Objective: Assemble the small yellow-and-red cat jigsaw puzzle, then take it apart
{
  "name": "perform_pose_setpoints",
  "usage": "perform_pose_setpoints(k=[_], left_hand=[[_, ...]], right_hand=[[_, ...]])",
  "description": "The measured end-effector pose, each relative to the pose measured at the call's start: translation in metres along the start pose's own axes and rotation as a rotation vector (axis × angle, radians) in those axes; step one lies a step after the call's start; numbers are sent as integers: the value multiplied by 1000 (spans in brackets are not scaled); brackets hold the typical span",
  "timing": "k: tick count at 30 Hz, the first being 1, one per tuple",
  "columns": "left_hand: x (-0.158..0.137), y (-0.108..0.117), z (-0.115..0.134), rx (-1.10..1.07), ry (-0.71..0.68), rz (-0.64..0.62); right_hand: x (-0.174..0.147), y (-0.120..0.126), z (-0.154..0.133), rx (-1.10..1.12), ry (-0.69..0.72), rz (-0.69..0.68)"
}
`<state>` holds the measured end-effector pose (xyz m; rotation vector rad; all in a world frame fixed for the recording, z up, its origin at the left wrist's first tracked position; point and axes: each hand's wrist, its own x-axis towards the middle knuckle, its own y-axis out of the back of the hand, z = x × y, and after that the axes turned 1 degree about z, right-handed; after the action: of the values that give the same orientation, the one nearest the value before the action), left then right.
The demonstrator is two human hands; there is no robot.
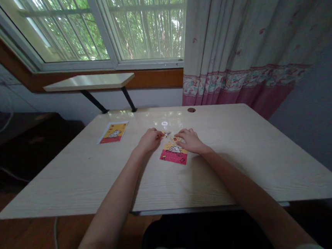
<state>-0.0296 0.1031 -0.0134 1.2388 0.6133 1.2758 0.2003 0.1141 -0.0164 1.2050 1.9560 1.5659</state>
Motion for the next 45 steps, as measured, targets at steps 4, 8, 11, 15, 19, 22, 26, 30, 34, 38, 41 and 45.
perform_pose_setpoints(k=[4,8,11,15,19,22,26,30,34,38,41,45], left_hand=[[-1,-1,-3,35,27,6],[-2,1,-6,29,36,48],[-2,4,-2,46,44,49],[-3,6,17,56,35,99],[-2,1,40,-53,-38,74],[-1,-5,49,-124,-62,50],[0,-10,50,-113,-87,5],[0,-13,49,-18,-69,-11],[0,-12,51,32,-70,-30],[1,-10,50,32,-80,-30],[2,-10,48,-10,-79,-12],[2,-12,46,-136,-46,11]], right_hand=[[-1,1,1,14,-16,-26],[-2,2,0,27,-19,-17],[-1,3,0,57,-37,-6],[-1,2,1,111,-66,5],[-1,0,3,182,-86,61],[-2,0,3,226,-61,62],[-3,2,0,259,-50,37],[-2,0,2,261,-36,18],[-1,-2,4,230,-18,24],[0,1,4,178,-9,59],[1,2,4,151,-4,112],[2,2,6,158,-44,202]])
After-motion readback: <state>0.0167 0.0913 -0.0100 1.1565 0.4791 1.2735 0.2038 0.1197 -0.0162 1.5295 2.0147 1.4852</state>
